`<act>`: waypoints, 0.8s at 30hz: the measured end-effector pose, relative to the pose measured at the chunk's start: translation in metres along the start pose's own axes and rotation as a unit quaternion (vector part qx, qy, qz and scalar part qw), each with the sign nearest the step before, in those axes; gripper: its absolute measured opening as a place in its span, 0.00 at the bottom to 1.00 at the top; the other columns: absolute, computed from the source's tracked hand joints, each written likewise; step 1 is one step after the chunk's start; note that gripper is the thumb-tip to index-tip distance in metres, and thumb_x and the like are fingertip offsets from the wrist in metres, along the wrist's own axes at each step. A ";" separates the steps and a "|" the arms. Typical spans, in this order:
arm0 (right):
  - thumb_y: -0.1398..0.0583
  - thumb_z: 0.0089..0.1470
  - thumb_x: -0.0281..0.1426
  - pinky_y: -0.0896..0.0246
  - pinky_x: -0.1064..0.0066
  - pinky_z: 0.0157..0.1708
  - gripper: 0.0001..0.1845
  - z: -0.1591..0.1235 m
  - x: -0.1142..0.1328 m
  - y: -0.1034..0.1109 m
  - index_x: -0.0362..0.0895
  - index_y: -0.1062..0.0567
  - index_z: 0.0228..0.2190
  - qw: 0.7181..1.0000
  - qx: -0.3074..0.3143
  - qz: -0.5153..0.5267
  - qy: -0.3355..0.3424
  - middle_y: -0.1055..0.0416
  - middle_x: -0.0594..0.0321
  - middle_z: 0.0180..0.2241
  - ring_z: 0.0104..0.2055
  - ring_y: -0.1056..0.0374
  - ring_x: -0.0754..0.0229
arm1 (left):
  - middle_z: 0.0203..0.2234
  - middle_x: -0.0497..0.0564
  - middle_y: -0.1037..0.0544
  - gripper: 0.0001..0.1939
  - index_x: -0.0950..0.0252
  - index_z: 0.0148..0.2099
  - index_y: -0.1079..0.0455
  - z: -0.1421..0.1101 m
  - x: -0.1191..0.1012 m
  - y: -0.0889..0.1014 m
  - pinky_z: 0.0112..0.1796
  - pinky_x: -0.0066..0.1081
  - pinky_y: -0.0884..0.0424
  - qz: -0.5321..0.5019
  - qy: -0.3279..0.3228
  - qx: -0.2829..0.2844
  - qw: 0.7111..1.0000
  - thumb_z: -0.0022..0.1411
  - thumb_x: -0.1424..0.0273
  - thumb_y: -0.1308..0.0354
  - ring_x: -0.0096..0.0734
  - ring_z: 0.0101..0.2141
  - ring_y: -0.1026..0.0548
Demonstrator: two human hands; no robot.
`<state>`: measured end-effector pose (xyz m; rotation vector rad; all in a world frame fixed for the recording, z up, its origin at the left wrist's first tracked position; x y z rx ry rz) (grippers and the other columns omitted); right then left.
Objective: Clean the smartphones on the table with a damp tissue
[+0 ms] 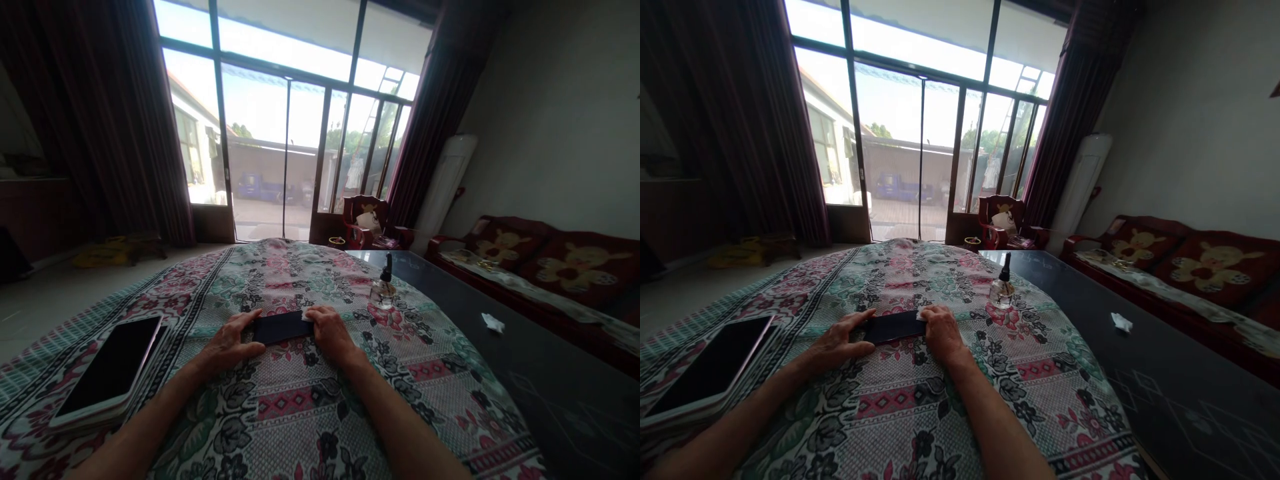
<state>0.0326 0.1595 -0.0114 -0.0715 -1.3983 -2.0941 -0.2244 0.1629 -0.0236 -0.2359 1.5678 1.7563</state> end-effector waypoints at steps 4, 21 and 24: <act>0.48 0.53 0.17 0.45 0.69 0.54 0.21 -0.014 0.005 0.007 0.43 0.22 0.42 1.000 0.010 -0.005 0.017 0.26 0.58 0.47 0.51 0.35 0.58 | 0.56 0.59 0.30 0.40 0.67 0.63 0.40 -0.001 -0.003 0.000 0.56 0.38 0.38 0.002 -0.002 -0.010 1.000 0.49 0.58 0.38 0.48 0.57 0.34; 0.47 0.57 0.20 0.47 0.65 0.56 0.17 -0.041 0.035 0.009 0.45 0.25 0.43 0.995 0.030 -0.035 0.083 0.27 0.59 0.48 0.52 0.38 0.57 | 0.60 0.55 0.33 0.45 0.66 0.68 0.51 -0.003 -0.001 0.007 0.59 0.39 0.44 -0.049 -0.028 0.052 0.997 0.49 0.64 0.41 0.44 0.60 0.37; 0.46 0.57 0.21 0.46 0.64 0.54 0.15 -0.035 0.056 0.000 0.46 0.26 0.44 0.991 0.057 -0.043 0.111 0.28 0.59 0.48 0.53 0.39 0.56 | 0.60 0.54 0.33 0.44 0.64 0.67 0.50 -0.003 -0.001 0.006 0.60 0.39 0.45 -0.053 -0.028 0.051 0.997 0.49 0.65 0.41 0.44 0.60 0.38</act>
Point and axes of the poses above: each hand's wrist, its own z-axis towards the middle knuckle, its own y-axis out of the back of the hand, x = y × z, the point moved 2 cm from there along z, towards the middle knuckle
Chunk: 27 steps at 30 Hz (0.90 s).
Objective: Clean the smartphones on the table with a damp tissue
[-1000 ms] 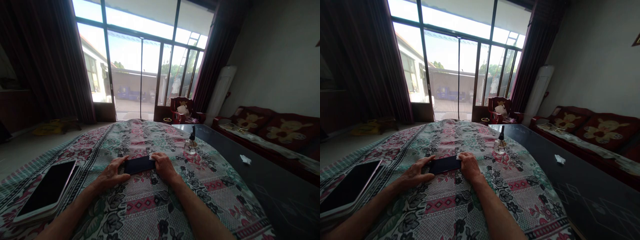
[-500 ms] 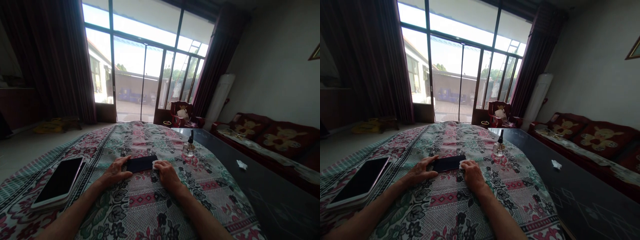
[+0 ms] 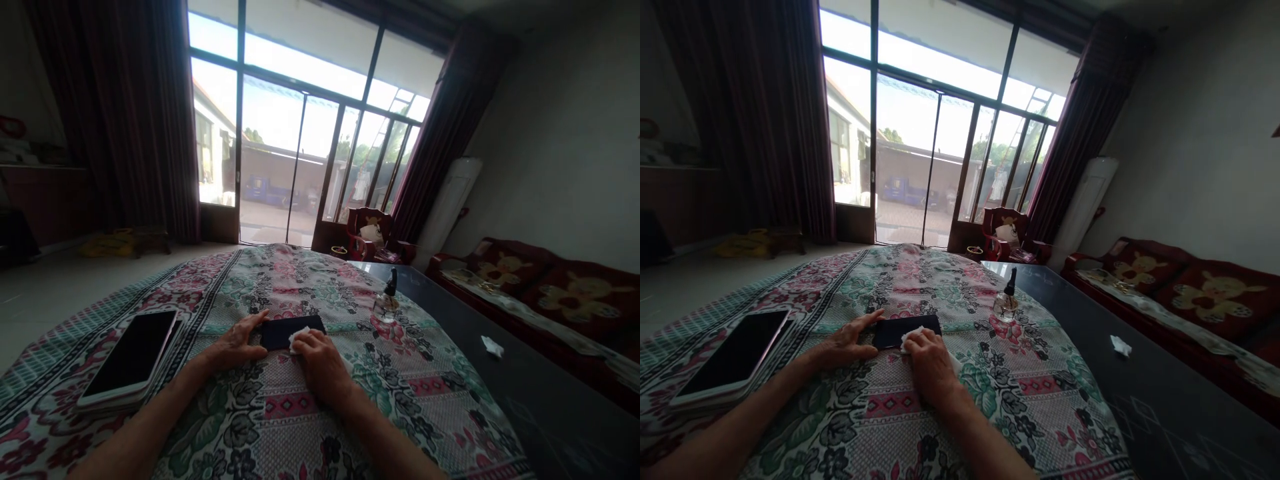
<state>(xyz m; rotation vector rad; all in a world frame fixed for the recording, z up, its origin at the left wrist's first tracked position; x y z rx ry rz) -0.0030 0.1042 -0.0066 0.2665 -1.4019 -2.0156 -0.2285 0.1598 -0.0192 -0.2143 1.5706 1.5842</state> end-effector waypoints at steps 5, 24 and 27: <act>0.46 0.61 0.26 0.45 0.64 0.50 0.11 0.021 0.034 -0.016 0.47 0.27 0.43 0.998 0.035 -0.009 0.045 0.28 0.61 0.47 0.52 0.39 0.55 | 0.59 0.56 0.32 0.44 0.64 0.67 0.49 0.002 0.003 -0.003 0.59 0.40 0.43 -0.002 -0.006 -0.013 1.000 0.48 0.65 0.41 0.43 0.59 0.36; 0.48 0.56 0.22 0.53 0.62 0.57 0.23 0.026 -0.006 -0.013 0.43 0.29 0.52 0.995 0.002 -0.006 -0.104 0.34 0.57 0.57 0.60 0.46 0.52 | 0.58 0.54 0.31 0.44 0.62 0.67 0.48 -0.002 -0.008 0.001 0.60 0.41 0.44 -0.015 0.011 -0.015 1.000 0.47 0.67 0.40 0.44 0.59 0.36; 0.47 0.57 0.25 0.53 0.63 0.57 0.20 0.032 0.021 -0.022 0.45 0.29 0.51 0.999 0.019 0.022 -0.016 0.34 0.59 0.56 0.60 0.46 0.54 | 0.57 0.53 0.30 0.44 0.62 0.66 0.48 -0.001 -0.007 -0.001 0.60 0.41 0.44 -0.011 0.004 -0.023 1.000 0.48 0.66 0.39 0.44 0.59 0.37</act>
Point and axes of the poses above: each hand's wrist, its own z-axis towards the middle knuckle, its own y-axis out of the back of the hand, x = y × z, the point moved 2 cm from there along z, towards the middle knuckle
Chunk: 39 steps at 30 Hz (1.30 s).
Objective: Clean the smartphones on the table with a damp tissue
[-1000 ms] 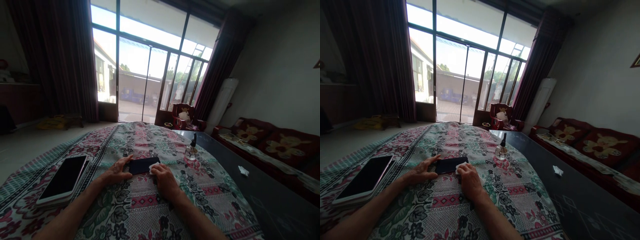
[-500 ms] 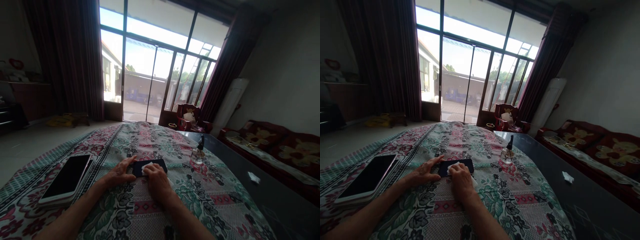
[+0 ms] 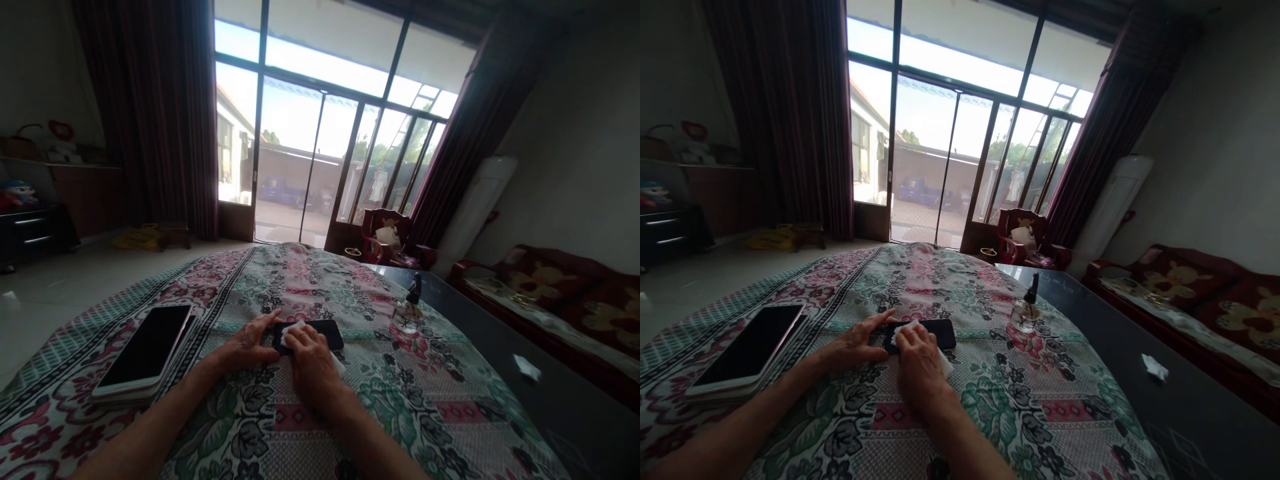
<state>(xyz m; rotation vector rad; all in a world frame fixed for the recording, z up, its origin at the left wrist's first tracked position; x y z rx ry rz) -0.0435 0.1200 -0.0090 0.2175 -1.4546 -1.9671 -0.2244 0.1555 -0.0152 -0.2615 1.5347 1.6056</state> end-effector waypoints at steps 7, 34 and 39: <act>0.47 0.57 0.26 0.52 0.64 0.55 0.19 0.014 0.003 -0.003 0.47 0.29 0.50 1.000 0.011 0.008 0.010 0.32 0.61 0.55 0.57 0.44 0.54 | 0.58 0.54 0.31 0.45 0.63 0.67 0.49 0.001 0.002 -0.001 0.60 0.40 0.44 -0.005 0.010 0.003 1.000 0.48 0.66 0.39 0.44 0.59 0.36; 0.47 0.57 0.25 0.48 0.65 0.49 0.15 0.017 0.003 -0.001 0.47 0.25 0.43 0.998 -0.008 0.018 -0.055 0.28 0.60 0.49 0.53 0.39 0.55 | 0.56 0.55 0.29 0.47 0.64 0.67 0.49 0.004 0.005 -0.007 0.60 0.43 0.44 -0.010 0.036 -0.023 0.999 0.45 0.66 0.38 0.48 0.59 0.36; 0.49 0.56 0.23 0.48 0.66 0.50 0.18 0.013 -0.030 0.011 0.47 0.24 0.41 0.990 -0.047 -0.006 -0.129 0.28 0.59 0.49 0.53 0.38 0.55 | 0.57 0.55 0.29 0.47 0.64 0.68 0.50 0.003 0.001 -0.004 0.59 0.41 0.44 -0.002 0.030 -0.011 0.999 0.46 0.65 0.39 0.47 0.58 0.36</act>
Point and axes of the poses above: each hand's wrist, its own z-axis towards the middle knuckle, its own y-axis out of the back of the hand, x = y × z, the point moved 2 cm from there along z, towards the middle knuckle
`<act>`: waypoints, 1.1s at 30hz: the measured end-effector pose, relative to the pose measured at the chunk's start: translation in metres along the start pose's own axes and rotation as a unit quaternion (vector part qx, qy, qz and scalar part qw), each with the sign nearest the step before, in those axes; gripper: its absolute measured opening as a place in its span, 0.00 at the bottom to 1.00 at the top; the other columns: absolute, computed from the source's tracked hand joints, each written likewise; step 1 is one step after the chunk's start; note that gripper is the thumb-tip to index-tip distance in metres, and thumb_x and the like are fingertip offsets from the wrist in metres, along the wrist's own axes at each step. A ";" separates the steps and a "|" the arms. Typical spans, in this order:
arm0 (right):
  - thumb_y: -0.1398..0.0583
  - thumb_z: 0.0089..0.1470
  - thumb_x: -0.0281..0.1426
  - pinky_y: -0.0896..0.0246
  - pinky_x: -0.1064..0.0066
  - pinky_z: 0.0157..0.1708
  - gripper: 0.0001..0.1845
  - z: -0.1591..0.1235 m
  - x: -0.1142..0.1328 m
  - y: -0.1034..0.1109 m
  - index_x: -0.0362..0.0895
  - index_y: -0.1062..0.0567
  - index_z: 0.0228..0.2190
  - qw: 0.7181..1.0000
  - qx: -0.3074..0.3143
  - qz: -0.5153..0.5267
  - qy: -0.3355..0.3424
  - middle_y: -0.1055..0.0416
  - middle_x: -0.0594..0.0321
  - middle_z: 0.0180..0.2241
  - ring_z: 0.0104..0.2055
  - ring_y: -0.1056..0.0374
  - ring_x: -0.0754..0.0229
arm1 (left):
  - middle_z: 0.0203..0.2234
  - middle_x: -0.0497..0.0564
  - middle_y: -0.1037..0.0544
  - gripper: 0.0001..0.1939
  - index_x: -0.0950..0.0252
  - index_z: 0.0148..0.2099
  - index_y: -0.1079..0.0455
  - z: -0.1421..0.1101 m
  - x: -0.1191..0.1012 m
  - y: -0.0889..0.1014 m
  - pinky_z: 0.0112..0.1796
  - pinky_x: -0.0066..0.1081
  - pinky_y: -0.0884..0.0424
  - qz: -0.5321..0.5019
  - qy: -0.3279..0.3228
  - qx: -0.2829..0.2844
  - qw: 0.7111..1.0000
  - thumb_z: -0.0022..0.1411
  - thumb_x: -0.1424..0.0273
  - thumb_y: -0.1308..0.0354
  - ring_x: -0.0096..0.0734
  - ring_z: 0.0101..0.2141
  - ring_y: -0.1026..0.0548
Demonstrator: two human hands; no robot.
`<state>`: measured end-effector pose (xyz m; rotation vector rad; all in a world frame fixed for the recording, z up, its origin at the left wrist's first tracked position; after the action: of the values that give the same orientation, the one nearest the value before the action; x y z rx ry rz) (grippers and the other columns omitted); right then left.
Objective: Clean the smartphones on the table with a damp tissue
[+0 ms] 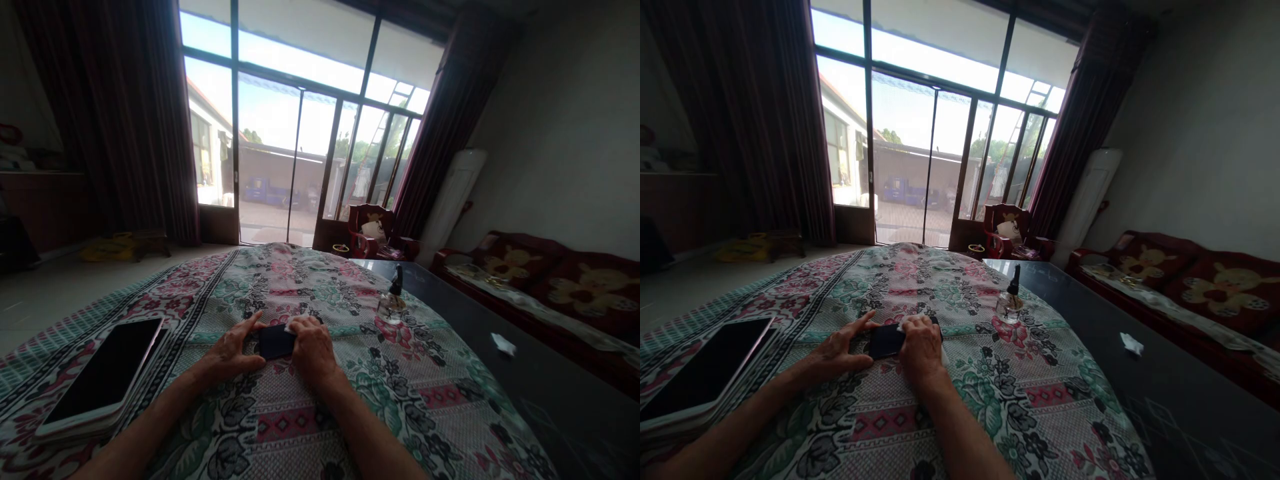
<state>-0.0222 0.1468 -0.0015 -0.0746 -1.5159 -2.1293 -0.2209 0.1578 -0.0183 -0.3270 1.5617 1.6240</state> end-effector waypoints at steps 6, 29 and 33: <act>0.50 0.53 0.20 0.47 0.69 0.51 0.20 0.006 -0.031 0.009 0.46 0.22 0.37 0.999 -0.024 -0.005 -0.029 0.25 0.60 0.45 0.50 0.35 0.57 | 0.57 0.54 0.30 0.47 0.62 0.68 0.53 0.000 0.000 0.000 0.58 0.39 0.43 0.010 0.008 0.003 1.000 0.48 0.64 0.40 0.47 0.59 0.36; 0.49 0.45 0.16 0.46 0.60 0.60 0.25 -0.025 -0.064 0.031 0.44 0.24 0.43 0.982 0.006 0.048 0.184 0.27 0.60 0.49 0.53 0.35 0.57 | 0.60 0.57 0.34 0.45 0.66 0.69 0.54 -0.002 0.001 -0.004 0.60 0.42 0.46 0.025 -0.011 0.011 1.000 0.51 0.62 0.42 0.46 0.60 0.39; 0.49 0.44 0.17 0.42 0.61 0.57 0.24 -0.030 -0.062 0.034 0.45 0.23 0.40 0.982 0.006 0.034 0.188 0.25 0.61 0.46 0.50 0.33 0.57 | 0.60 0.57 0.34 0.46 0.67 0.68 0.54 -0.001 0.002 -0.004 0.60 0.41 0.45 0.031 -0.007 0.008 0.999 0.51 0.63 0.41 0.46 0.60 0.39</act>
<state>0.0535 0.1352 -0.0045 0.2623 -1.2829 -1.9470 -0.2197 0.1568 -0.0228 -0.2602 1.5881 1.6567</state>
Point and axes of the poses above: each hand's wrist, its own z-axis towards the middle knuckle, its own y-axis out of the back of the hand, x = y × z, the point moved 2 cm from there along z, towards the middle knuckle
